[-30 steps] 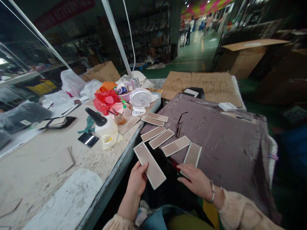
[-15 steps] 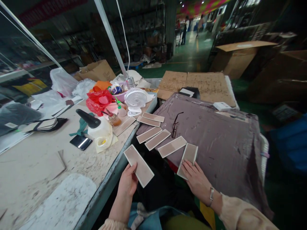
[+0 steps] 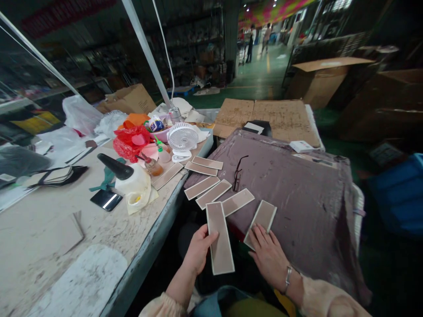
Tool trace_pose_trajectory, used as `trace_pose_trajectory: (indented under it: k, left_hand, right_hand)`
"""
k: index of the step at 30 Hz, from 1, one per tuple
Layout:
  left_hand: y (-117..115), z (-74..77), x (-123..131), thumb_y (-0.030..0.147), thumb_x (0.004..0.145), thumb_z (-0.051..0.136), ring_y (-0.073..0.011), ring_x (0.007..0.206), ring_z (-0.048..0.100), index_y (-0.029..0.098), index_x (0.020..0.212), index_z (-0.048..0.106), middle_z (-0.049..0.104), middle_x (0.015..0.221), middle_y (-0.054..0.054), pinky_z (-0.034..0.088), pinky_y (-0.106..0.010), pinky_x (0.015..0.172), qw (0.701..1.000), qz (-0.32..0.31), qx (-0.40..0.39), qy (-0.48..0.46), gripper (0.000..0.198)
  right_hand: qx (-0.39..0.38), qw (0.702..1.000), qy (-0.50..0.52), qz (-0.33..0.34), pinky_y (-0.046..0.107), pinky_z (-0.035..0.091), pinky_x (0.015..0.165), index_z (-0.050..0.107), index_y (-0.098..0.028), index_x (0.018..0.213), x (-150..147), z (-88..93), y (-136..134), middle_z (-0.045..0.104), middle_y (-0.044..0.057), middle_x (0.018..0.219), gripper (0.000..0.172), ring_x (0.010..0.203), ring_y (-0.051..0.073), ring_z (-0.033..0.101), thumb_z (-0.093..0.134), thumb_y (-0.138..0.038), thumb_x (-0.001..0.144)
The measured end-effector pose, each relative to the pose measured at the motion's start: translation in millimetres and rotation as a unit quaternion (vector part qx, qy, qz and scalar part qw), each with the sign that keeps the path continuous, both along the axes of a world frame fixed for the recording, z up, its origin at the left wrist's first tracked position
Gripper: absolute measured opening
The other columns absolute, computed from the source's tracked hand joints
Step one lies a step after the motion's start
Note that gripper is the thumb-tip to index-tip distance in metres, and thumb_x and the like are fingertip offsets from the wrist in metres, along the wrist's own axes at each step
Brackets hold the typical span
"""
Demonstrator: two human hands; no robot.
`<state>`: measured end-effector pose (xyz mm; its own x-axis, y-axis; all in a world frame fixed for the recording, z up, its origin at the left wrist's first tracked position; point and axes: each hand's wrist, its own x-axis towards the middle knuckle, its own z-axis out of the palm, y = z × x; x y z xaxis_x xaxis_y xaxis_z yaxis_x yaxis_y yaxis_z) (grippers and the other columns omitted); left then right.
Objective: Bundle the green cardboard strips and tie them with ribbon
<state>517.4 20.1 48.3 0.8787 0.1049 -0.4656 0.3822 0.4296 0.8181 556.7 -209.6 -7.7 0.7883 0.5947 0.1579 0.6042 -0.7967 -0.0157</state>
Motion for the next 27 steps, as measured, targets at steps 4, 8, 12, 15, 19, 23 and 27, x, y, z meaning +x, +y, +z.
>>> trace_pose_trajectory:
  k: [4,8,12,15,19,23,27]
  left_hand:
    - [-11,-1.1,27,0.021,0.073,0.064,-0.0202,0.090,0.065,0.015,0.112,0.059,0.070,0.101,-0.007,0.050,-0.030,0.080,0.988,-0.117,0.085,-0.049,0.040]
    - [-29,-15.1,60,0.016,0.072,0.057,-0.0210,0.098,0.064,0.018,0.121,0.057,0.069,0.107,-0.005,0.049,-0.033,0.088,0.965,-0.200,0.154,-0.076,0.049]
    - [-45,-28.9,91,0.017,0.074,0.057,-0.0213,0.099,0.063,0.016,0.121,0.058,0.069,0.108,-0.006,0.047,-0.033,0.091,0.898,-0.254,0.349,-0.083,0.048]
    - [-55,-31.5,104,0.020,0.077,0.057,-0.0220,0.102,0.062,0.014,0.120,0.059,0.067,0.110,-0.008,0.046,-0.033,0.094,0.826,-0.298,0.467,-0.104,0.043]
    - [-67,-31.6,109,0.017,0.079,0.057,-0.0244,0.109,0.056,0.013,0.118,0.059,0.062,0.117,-0.013,0.040,-0.037,0.101,0.788,-0.297,0.525,-0.129,0.039]
    - [-72,-33.1,106,0.014,0.082,0.051,-0.0211,0.105,0.057,0.013,0.115,0.058,0.060,0.113,-0.011,0.043,-0.034,0.098,0.738,-0.271,0.594,-0.173,0.034]
    - [-73,-32.1,95,0.014,0.081,0.051,-0.0214,0.102,0.056,0.015,0.104,0.061,0.057,0.113,-0.010,0.047,-0.035,0.094,0.694,-0.249,0.642,-0.208,0.025]
  right_hand:
    - [-0.011,1.000,0.006,-0.010,0.046,0.035,0.099,0.054,-0.015,0.125,0,3.3,-8,0.054,0.013,0.130,0.053,0.122,0.029,0.044,0.056,-0.045,0.081]
    - [-0.030,0.999,0.007,-0.016,0.046,0.034,0.100,0.054,-0.013,0.125,-2,2.6,-19,0.052,0.014,0.133,0.053,0.122,0.029,0.043,0.057,-0.042,0.081]
    - [-0.037,0.999,0.021,-0.019,0.043,0.036,0.098,0.052,-0.014,0.126,-5,2.8,-30,0.052,0.012,0.133,0.054,0.122,0.027,0.043,0.058,-0.041,0.081]
    - [-0.031,0.999,0.037,-0.023,0.041,0.037,0.098,0.052,-0.015,0.126,-6,6.2,-33,0.052,0.011,0.133,0.055,0.122,0.026,0.044,0.061,-0.041,0.079]
    - [-0.024,0.997,0.061,-0.029,0.040,0.038,0.098,0.054,-0.016,0.125,-8,14.2,-32,0.053,0.009,0.132,0.054,0.122,0.026,0.045,0.064,-0.039,0.077]
    - [-0.020,0.997,0.076,-0.029,0.040,0.040,0.096,0.053,-0.017,0.126,-10,19.9,-30,0.053,0.010,0.132,0.056,0.120,0.027,0.045,0.065,-0.039,0.076]
    - [-0.002,0.998,0.060,-0.016,0.041,0.041,0.093,0.054,-0.018,0.125,-11,18.7,-33,0.055,0.010,0.128,0.054,0.115,0.028,0.048,0.065,-0.035,0.075]
